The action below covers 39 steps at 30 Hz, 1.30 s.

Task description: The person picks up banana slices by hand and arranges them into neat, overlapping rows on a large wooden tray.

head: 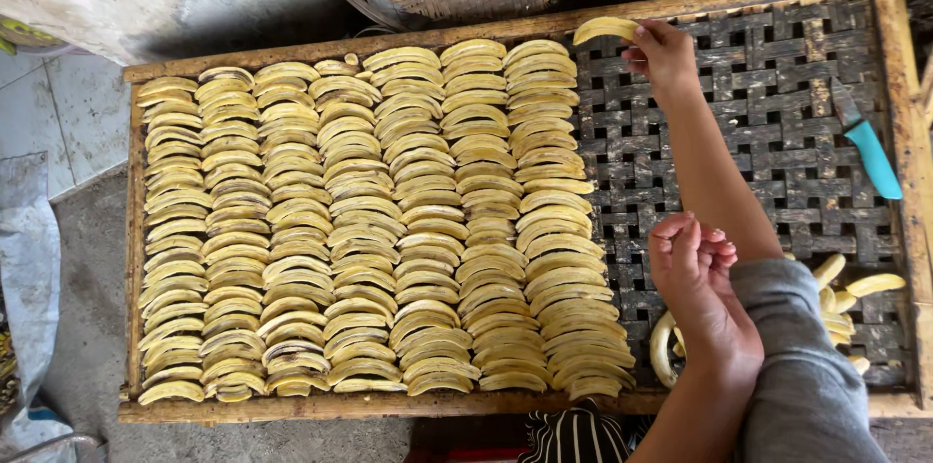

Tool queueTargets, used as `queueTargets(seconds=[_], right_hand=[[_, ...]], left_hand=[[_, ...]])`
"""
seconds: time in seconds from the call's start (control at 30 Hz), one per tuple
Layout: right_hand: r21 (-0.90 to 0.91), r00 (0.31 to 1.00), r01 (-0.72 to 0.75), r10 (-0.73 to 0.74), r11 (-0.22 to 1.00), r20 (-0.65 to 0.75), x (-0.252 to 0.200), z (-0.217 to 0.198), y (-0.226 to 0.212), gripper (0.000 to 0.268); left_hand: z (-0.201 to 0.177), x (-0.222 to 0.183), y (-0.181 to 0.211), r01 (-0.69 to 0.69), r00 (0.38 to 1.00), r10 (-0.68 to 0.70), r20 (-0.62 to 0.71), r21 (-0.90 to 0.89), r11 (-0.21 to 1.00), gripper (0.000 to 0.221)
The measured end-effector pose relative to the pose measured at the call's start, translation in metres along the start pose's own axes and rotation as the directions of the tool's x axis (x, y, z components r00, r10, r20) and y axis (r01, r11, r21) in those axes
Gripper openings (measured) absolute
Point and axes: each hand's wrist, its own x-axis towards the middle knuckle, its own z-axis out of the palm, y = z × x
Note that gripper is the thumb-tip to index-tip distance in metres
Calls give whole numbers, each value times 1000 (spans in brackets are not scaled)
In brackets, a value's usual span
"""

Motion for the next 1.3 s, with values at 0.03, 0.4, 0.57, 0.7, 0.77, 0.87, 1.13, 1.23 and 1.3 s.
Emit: queueTargets(seconds=[0.03,0.4,0.57,0.7,0.77,0.87,1.13,1.23,1.3], right_hand=[[-62,1000,-12,12,998,2,11,1,7,29],[-486,937,116,-258,866,-236,57,-13,47,24],[-733,879,211,-454,646,-148,40,-7,57,26],[-875,836,132,-527,466,-155,24,4,51,35],[-877,825,125,-540,464,-168,24,10,52,35],[-896,787,142,-597,422,-156,30,10,57,37],[-687,814,242,-529,685,-241,33,9,59,45],[-677,807,263,-542,687,-236,1,-11,54,50],[-702,800,382,-595,602,-75,-42,-50,50,43]], left_hand=[[0,3,3,10,1000,-10,-22,-16,1000,7],[-3,24,15,-61,995,53,-90,-84,995,5],[-1,22,17,-18,994,10,-105,-73,997,5],[-3,21,18,-23,997,18,-81,-62,998,5],[-3,22,20,-17,997,12,-82,-68,998,5],[-2,22,21,-6,996,1,-84,-69,998,5],[-7,22,18,17,996,-25,-89,-95,995,7],[-25,22,-11,82,995,-81,-54,11,997,11],[-46,18,-41,209,972,-226,69,200,957,12]])
